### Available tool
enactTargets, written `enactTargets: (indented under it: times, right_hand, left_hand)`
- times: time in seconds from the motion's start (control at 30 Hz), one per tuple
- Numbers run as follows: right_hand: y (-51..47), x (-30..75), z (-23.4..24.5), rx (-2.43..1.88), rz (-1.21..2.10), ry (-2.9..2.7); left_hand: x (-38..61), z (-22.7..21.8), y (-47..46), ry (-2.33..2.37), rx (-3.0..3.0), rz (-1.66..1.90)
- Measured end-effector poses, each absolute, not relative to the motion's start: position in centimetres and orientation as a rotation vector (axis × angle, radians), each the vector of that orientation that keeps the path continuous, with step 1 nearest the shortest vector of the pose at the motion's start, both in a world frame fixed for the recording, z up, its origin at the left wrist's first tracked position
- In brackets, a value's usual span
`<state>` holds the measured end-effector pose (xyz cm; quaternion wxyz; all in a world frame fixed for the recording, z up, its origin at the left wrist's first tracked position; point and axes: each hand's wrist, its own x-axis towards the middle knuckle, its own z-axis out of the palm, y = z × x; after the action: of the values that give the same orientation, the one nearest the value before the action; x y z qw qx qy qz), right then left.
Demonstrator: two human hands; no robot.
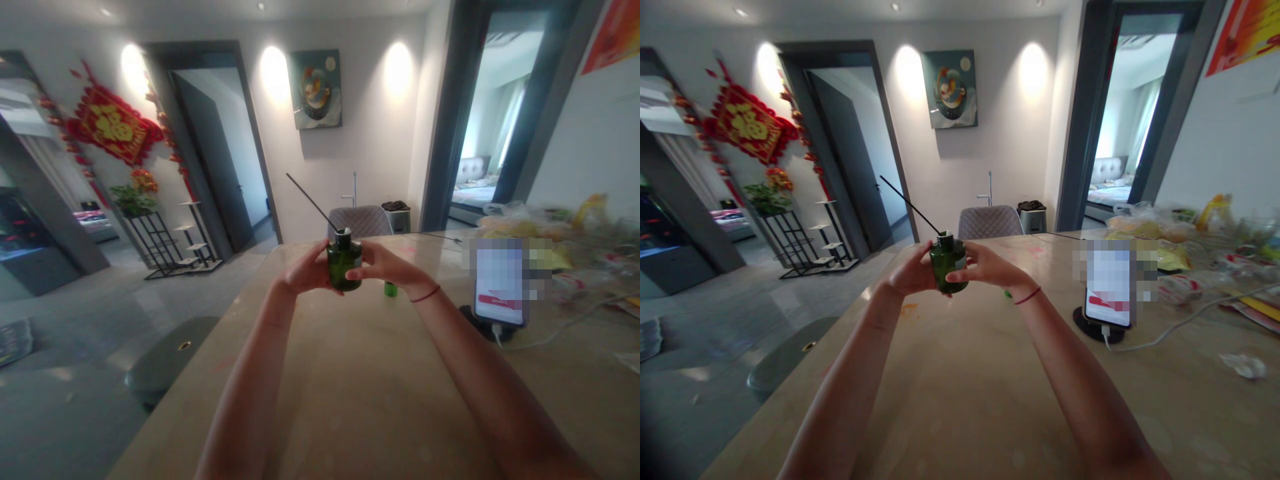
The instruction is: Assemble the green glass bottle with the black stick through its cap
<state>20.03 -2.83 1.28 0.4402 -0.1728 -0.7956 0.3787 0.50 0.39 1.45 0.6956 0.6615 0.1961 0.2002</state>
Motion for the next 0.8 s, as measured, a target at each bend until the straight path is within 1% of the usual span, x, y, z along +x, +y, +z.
enactTargets:
  times: [0.27,0.33,0.5,0.67,0.8]
  right_hand:
    - [-2.0,19.3,0.4,-0.553,0.827,-1.839]
    - [-1.6,19.1,0.2,-0.614,0.809,-1.794]
    - [-0.7,19.2,-0.3,-0.681,0.815,-1.693]
    - [-0.8,19.6,0.1,-0.690,0.875,-1.637]
    - [-1.4,19.6,0.6,-0.706,0.884,-1.609]
  left_hand:
    - [0.2,3.3,-0.5,0.642,1.634,0.502]
    - [-0.1,3.8,-0.8,0.700,1.715,0.577]
    - [-0.7,4.9,-1.8,0.833,2.187,0.923]
    - [-0.6,5.5,-3.5,0.887,2.704,1.064]
    - [0.4,5.0,-4.1,0.998,2.903,1.131]
